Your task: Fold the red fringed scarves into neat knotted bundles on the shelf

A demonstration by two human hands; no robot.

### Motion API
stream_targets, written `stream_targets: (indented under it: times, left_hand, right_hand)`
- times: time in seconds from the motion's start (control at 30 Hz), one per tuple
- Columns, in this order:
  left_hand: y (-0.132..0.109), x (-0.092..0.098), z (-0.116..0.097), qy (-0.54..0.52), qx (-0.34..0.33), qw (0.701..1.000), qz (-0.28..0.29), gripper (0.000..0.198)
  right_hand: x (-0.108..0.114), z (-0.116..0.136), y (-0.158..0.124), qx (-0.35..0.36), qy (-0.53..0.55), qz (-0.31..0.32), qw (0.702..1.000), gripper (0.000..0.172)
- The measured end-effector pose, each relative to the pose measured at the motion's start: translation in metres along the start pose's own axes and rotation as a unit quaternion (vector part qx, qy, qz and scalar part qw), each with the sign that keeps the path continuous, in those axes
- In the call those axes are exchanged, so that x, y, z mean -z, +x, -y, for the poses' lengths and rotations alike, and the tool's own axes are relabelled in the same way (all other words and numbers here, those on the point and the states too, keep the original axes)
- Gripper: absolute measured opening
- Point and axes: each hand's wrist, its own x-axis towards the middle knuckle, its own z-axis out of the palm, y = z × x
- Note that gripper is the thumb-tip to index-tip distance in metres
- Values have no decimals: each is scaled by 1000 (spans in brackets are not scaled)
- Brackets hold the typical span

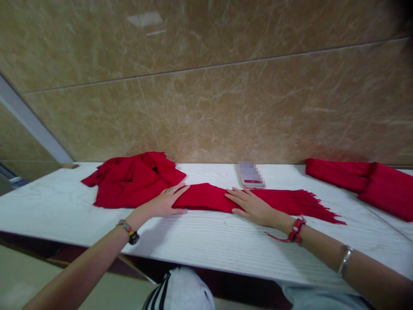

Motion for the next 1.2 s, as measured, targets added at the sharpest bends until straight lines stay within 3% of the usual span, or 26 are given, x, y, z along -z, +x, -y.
stream_targets:
  times: [0.3,0.57,0.7,0.83,1.07,1.2]
  left_hand:
    - [0,-3,-3,5,-5,994,-107,63]
    - [1,-14,-1,5,-4,993,-120,61]
    - [0,-19,2,20,33,989,-140,66]
    - [-4,-22,4,40,71,987,-139,64]
    - [-13,-19,2,71,32,982,-174,58]
    - [-19,-20,18,77,122,976,-163,59]
  right_hand:
    - [1,-5,-3,9,-4,8,1000,59]
    - [2,-6,-3,9,6,-1,1000,60]
    - [3,-10,-8,6,5,7,1000,60]
    - [5,-19,-21,3,9,-2,1000,60]
    - [11,-47,-61,-12,10,13,1000,61]
    - [15,-64,-80,-34,23,19,999,58]
